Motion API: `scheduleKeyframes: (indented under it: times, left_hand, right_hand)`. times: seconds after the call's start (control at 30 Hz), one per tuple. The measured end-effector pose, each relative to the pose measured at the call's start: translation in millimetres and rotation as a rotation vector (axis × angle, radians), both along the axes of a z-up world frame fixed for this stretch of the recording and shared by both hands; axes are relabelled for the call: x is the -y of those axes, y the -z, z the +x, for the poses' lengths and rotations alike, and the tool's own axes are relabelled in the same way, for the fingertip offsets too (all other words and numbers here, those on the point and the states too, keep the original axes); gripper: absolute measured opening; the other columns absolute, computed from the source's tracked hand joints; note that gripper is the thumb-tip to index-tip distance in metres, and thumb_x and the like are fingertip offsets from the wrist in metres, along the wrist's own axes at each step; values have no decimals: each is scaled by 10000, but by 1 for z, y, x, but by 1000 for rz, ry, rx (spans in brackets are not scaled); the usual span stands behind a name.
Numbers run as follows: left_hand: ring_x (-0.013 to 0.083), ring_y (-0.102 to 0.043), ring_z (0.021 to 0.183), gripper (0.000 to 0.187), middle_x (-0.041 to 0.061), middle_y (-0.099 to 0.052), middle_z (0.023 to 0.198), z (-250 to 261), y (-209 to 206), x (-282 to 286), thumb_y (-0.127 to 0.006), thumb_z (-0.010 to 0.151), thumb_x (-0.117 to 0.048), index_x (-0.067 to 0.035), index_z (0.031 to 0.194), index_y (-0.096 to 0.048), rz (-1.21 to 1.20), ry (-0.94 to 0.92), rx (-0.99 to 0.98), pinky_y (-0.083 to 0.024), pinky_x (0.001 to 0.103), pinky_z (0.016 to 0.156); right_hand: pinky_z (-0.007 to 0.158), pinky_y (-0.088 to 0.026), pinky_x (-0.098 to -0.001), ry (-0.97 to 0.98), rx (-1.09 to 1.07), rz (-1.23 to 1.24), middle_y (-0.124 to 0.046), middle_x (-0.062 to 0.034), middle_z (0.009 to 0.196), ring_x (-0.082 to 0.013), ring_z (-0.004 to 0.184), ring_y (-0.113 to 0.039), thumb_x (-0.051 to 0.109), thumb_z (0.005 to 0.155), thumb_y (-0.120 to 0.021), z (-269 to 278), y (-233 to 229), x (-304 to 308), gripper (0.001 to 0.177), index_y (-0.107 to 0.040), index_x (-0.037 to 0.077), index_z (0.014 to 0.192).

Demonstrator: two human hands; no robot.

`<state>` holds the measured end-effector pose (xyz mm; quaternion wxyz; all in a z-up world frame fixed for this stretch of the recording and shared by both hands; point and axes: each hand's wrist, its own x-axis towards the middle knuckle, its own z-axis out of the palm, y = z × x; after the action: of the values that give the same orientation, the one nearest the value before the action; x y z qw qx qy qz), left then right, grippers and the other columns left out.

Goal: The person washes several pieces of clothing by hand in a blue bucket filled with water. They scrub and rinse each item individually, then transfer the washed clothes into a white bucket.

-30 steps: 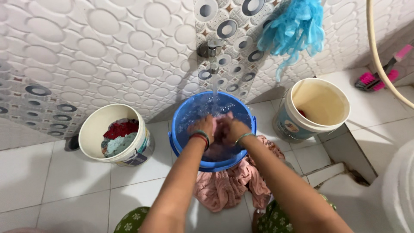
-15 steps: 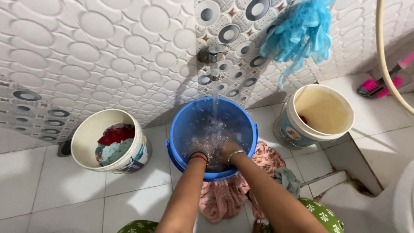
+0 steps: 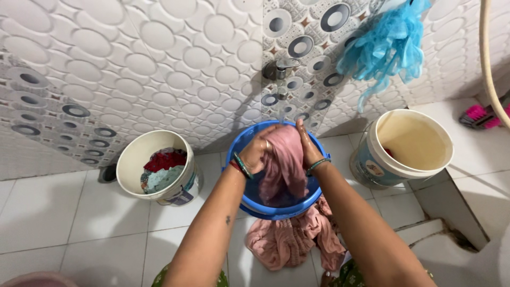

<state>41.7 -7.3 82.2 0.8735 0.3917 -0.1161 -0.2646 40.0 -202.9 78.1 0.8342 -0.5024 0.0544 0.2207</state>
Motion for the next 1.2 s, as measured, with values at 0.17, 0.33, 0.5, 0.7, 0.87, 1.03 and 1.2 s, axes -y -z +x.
scheduleKeyframes:
  times: [0.17,0.33,0.5,0.7,0.87,1.03,1.2]
  left_hand:
    - [307,-664,1114,367,163,-711,1128,22,27,25,-529,865,-67,47,1201,-621,-383,-260,-183,-541,453,1012]
    - [351,-682,1013,340,171,-733,1068,29,44,32,-675,892,-131,58,1175,-686,511,-616,278,-550,476,936]
    - [407,-537,1257,484,199,-577,1359,-12,10,8,-673,891,-123,-62,1358,-561,1203,-668,788,-462,481,1079]
    - [411,-400,1450,851,113,-428,1575,-34,-47,-17,-714,684,-88,-239,1476,-442,1504,-501,1706,-392,493,1188]
    - [381,-557,1420,747,-12,-496,1513,-21,-55,-17,-793,835,-115,-255,1514,-514,1255,-380,1973,-543,429,1034]
    - [333,-689,1088,504,72,-640,1379,-17,-52,-9,-731,832,-52,-182,1306,-620,1657,153,1583,-591,453,871]
    - [369,-692,1079,381,194,-736,1122,-24,-53,4,-750,767,-172,-119,1141,-706,1826,176,1098,-559,463,917]
  right_hand:
    - [1074,-475,-439,-65,4,146,-606,-147,1430,-290,1270,-600,771,887,-445,-23,-15,-17,937,-487,71,1509]
    - [1156,-383,-375,-146,261,-92,-396,-79,1592,-219,1418,-443,563,830,-703,-37,4,-20,1001,-218,146,1600]
    - [1163,-303,-357,-109,104,-345,-491,-162,1562,-202,1440,-421,354,906,-768,-31,28,-3,906,-297,-35,1575]
    - [1023,-513,-387,-364,-48,-62,-718,-136,1193,-245,1122,-665,193,794,-761,-34,16,18,506,-680,-12,1249]
    - [996,-518,-351,-706,355,-442,-711,-99,1149,-196,1088,-661,138,808,-767,-27,-14,1,408,-669,21,1186]
    - [832,-588,-450,-735,365,-1293,-739,-188,977,-341,922,-716,228,746,-840,-27,-42,-23,385,-728,-12,1025]
    - [877,-560,-464,-525,593,-1707,-734,-201,1004,-371,998,-708,236,786,-759,-37,-55,-34,332,-730,122,1097]
